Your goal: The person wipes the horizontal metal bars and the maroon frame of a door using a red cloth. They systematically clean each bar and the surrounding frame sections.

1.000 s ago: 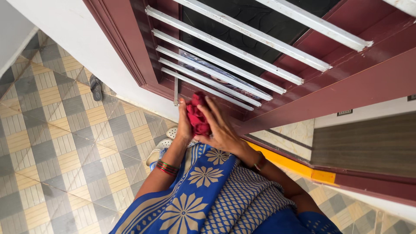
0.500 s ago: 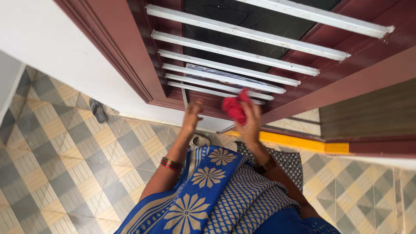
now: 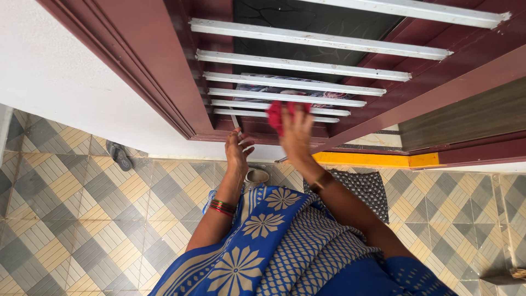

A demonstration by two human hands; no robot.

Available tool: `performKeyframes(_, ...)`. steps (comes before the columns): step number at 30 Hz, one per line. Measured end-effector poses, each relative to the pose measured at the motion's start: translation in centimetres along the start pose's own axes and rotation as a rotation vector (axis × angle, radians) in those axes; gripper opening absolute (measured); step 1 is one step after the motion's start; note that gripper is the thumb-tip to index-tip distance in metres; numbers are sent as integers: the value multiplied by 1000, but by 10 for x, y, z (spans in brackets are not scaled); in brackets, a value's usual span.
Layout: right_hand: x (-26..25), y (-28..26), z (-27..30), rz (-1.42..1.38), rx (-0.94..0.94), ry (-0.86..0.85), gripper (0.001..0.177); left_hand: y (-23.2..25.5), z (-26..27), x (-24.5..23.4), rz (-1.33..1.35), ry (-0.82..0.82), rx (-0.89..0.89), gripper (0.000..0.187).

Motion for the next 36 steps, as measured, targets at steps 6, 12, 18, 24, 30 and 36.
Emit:
performKeyframes(6, 17, -88, -33, 51, -261, -3, 62, -9, 3, -7, 26, 95, 26, 40)
performKeyframes(12, 1, -111, -46, 25, -341, -8, 71, -9, 9, -12, 43, 127, 111, 35)
performKeyframes(18, -21, -15, -7, 76, -48, -13, 86, 11, 19, -21, 26, 97, 179, 31)
performKeyframes(24, -41, 71, 28, 101, 205, 62, 99, 24, 14, -38, 38, 125, 151, 28)
performKeyframes(30, -3, 14, 15, 11, 161, 134, 94, 5, -13, -60, -54, 93, 41, 26)
performKeyframes(36, 12, -89, -22, -259, -256, -16, 88, -29, -20, -55, -246, 59, -193, 33)
Point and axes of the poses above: each hand's wrist, its own z-axis away from the middle knuckle, its own x-axis out of the palm, y = z × x, the point moved 1 cm from there along -z, towards the middle knuckle, and after that the axes turned 7 degrees about -y, right-handed, at the moved point
